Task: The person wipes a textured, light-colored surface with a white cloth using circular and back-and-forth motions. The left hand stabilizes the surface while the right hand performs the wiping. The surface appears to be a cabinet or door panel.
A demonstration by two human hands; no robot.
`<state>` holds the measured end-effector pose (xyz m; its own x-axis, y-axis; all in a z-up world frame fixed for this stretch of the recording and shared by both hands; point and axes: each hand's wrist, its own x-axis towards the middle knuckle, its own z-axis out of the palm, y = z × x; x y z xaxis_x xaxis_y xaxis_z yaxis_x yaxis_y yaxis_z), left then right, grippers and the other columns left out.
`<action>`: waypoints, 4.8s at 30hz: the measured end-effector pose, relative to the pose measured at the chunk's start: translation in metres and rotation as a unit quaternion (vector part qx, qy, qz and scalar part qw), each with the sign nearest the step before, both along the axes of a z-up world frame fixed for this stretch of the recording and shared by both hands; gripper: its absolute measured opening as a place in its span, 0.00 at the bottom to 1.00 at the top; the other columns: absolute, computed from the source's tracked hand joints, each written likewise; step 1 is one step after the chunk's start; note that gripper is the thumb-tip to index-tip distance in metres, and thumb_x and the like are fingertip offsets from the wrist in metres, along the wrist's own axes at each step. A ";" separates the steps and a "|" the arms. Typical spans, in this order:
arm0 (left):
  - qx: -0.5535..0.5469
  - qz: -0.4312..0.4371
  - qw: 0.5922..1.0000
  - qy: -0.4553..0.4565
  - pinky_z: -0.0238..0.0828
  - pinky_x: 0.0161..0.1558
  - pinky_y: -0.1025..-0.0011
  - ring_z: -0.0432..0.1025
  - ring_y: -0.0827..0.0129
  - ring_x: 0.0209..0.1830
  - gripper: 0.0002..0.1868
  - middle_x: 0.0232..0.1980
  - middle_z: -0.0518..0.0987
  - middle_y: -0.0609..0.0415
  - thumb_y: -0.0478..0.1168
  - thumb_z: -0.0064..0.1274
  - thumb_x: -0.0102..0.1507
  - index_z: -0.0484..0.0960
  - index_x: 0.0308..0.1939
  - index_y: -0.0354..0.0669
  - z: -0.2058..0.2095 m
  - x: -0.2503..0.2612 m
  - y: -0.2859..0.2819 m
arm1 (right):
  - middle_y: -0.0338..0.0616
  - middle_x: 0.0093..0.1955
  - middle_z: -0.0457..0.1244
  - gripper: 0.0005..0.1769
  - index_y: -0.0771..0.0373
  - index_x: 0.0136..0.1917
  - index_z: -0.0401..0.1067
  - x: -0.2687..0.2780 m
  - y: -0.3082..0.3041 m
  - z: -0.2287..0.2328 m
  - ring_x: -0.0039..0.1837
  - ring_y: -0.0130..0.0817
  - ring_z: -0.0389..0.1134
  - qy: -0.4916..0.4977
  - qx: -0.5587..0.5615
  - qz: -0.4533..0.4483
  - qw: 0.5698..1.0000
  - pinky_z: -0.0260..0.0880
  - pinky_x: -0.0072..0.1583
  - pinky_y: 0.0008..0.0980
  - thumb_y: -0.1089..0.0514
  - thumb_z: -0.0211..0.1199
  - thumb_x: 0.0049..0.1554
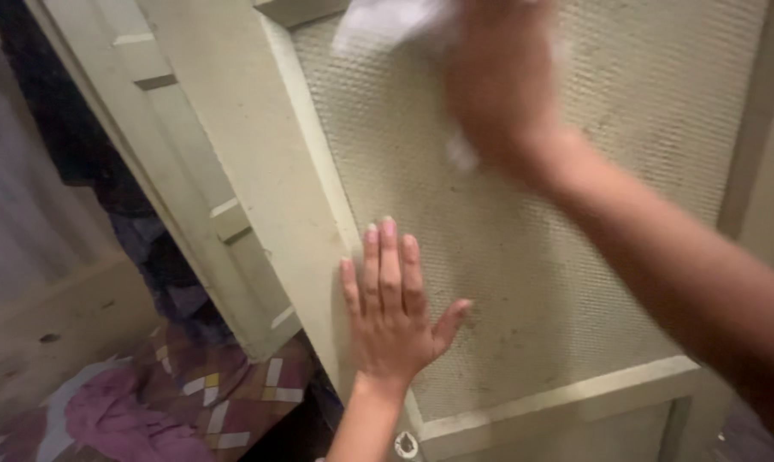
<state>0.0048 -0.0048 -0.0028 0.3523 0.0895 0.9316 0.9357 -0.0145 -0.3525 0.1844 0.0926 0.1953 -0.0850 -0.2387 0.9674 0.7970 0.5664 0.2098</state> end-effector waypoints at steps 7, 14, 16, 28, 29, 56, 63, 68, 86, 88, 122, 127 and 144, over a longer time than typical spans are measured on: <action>0.034 -0.205 0.971 -0.116 0.42 0.84 0.46 0.49 0.46 0.83 0.45 0.80 0.54 0.38 0.70 0.25 0.74 0.43 0.81 0.39 -0.015 -0.006 -0.010 | 0.57 0.65 0.63 0.23 0.64 0.68 0.67 -0.065 -0.038 -0.134 0.63 0.47 0.68 -0.226 0.072 0.077 0.968 0.69 0.62 0.51 0.53 0.54 0.63; 0.009 -0.173 0.975 -0.141 0.49 0.75 0.46 0.61 0.49 0.73 0.34 0.67 0.68 0.43 0.60 0.37 0.71 0.63 0.69 0.36 -0.044 0.001 -0.073 | 0.44 0.52 0.68 0.18 0.58 0.53 0.75 -0.043 -0.024 -0.293 0.53 0.42 0.69 -0.464 -0.021 0.131 0.876 0.68 0.58 0.46 0.53 0.57 0.50; -0.015 -0.180 0.974 -0.139 0.51 0.74 0.47 0.62 0.50 0.72 0.32 0.66 0.70 0.44 0.58 0.40 0.71 0.66 0.68 0.36 -0.044 0.002 -0.082 | 0.42 0.51 0.67 0.13 0.58 0.49 0.74 -0.031 -0.029 -0.336 0.54 0.41 0.69 -0.497 -0.058 0.158 0.851 0.67 0.57 0.44 0.54 0.57 0.53; -0.172 -0.234 0.951 -0.104 0.54 0.72 0.49 0.61 0.47 0.74 0.44 0.69 0.68 0.38 0.66 0.47 0.64 0.61 0.71 0.35 0.016 0.048 -0.130 | 0.44 0.45 0.68 0.15 0.59 0.55 0.74 0.051 -0.109 -0.247 0.45 0.35 0.68 -0.160 -0.740 0.377 0.534 0.71 0.47 0.38 0.51 0.64 0.57; -0.191 -0.265 0.936 -0.130 0.55 0.70 0.48 0.59 0.46 0.74 0.48 0.69 0.66 0.35 0.66 0.51 0.61 0.58 0.72 0.33 0.020 0.056 -0.133 | 0.47 0.41 0.70 0.16 0.60 0.55 0.75 0.061 -0.114 -0.222 0.38 0.36 0.68 0.008 -0.753 0.489 0.440 0.69 0.40 0.38 0.51 0.60 0.56; 0.011 -0.178 0.984 0.019 0.48 0.77 0.51 0.50 0.54 0.80 0.24 0.76 0.61 0.41 0.41 0.46 0.71 0.68 0.71 0.40 0.224 0.091 -0.119 | 0.52 0.73 0.59 0.33 0.53 0.76 0.63 0.104 -0.155 0.001 0.71 0.49 0.64 -0.026 0.081 0.156 0.984 0.75 0.63 0.44 0.71 0.58 0.60; 0.115 0.074 0.987 0.078 0.24 0.78 0.49 0.31 0.60 0.83 0.39 0.83 0.41 0.47 0.58 0.34 0.69 0.49 0.79 0.39 0.387 0.026 -0.071 | 0.54 0.69 0.60 0.20 0.54 0.71 0.69 0.125 -0.061 0.163 0.61 0.49 0.63 0.143 0.175 -0.099 0.969 0.68 0.56 0.44 0.56 0.58 0.67; 0.076 0.070 0.993 -0.058 0.17 0.76 0.50 0.29 0.63 0.82 0.42 0.83 0.38 0.51 0.63 0.31 0.67 0.46 0.79 0.44 0.425 0.009 -0.042 | 0.76 0.63 0.58 0.29 0.87 0.70 0.61 0.098 -0.033 0.202 0.57 0.63 0.59 0.183 0.117 -0.046 0.975 0.52 0.59 0.54 0.56 0.52 0.70; 0.201 -0.033 0.977 -0.067 0.33 0.81 0.49 0.46 0.58 0.84 0.28 0.82 0.57 0.55 0.48 0.37 0.71 0.66 0.76 0.50 0.422 -0.014 -0.018 | 0.53 0.65 0.59 0.30 0.70 0.66 0.62 0.123 0.000 0.236 0.66 0.47 0.60 0.038 0.220 -0.078 0.972 0.59 0.67 0.51 0.58 0.67 0.54; 0.241 -0.057 0.966 -0.070 0.33 0.80 0.48 0.46 0.54 0.83 0.32 0.83 0.54 0.46 0.52 0.41 0.69 0.66 0.77 0.50 0.419 -0.012 -0.024 | 0.57 0.66 0.59 0.23 0.66 0.67 0.65 0.170 0.027 0.246 0.64 0.49 0.59 0.188 0.123 0.005 0.974 0.58 0.66 0.51 0.50 0.62 0.67; 0.114 -0.125 0.910 -0.378 0.80 0.42 0.55 0.81 0.47 0.40 0.47 0.40 0.83 0.34 0.74 0.62 0.49 0.80 0.44 0.28 0.414 -0.025 -0.052 | 0.51 0.54 0.65 0.11 0.60 0.57 0.69 0.032 -0.034 0.177 0.56 0.45 0.68 -0.159 0.139 -0.012 0.977 0.78 0.51 0.44 0.58 0.62 0.61; 0.121 -0.103 0.911 -0.380 0.78 0.42 0.54 0.80 0.45 0.40 0.47 0.40 0.83 0.33 0.74 0.62 0.51 0.79 0.44 0.26 0.408 -0.019 -0.054 | 0.55 0.54 0.65 0.19 0.64 0.58 0.69 0.100 -0.029 0.167 0.51 0.45 0.67 -0.013 0.081 0.026 0.996 0.75 0.48 0.47 0.53 0.66 0.57; 0.106 -0.146 0.906 -0.383 0.76 0.35 0.53 0.80 0.48 0.31 0.47 0.30 0.81 0.35 0.78 0.51 0.55 0.78 0.30 0.29 0.371 -0.037 -0.042 | 0.41 0.54 0.67 0.10 0.59 0.49 0.74 -0.030 -0.079 0.151 0.55 0.42 0.68 -0.191 0.131 0.140 0.963 0.74 0.57 0.42 0.65 0.63 0.53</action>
<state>-0.0317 -0.0466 0.3681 -0.4245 -0.1126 0.8984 0.8744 -0.3085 0.3745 0.1540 0.0139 0.3462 -0.3190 -0.5355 0.7820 0.4574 0.6356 0.6219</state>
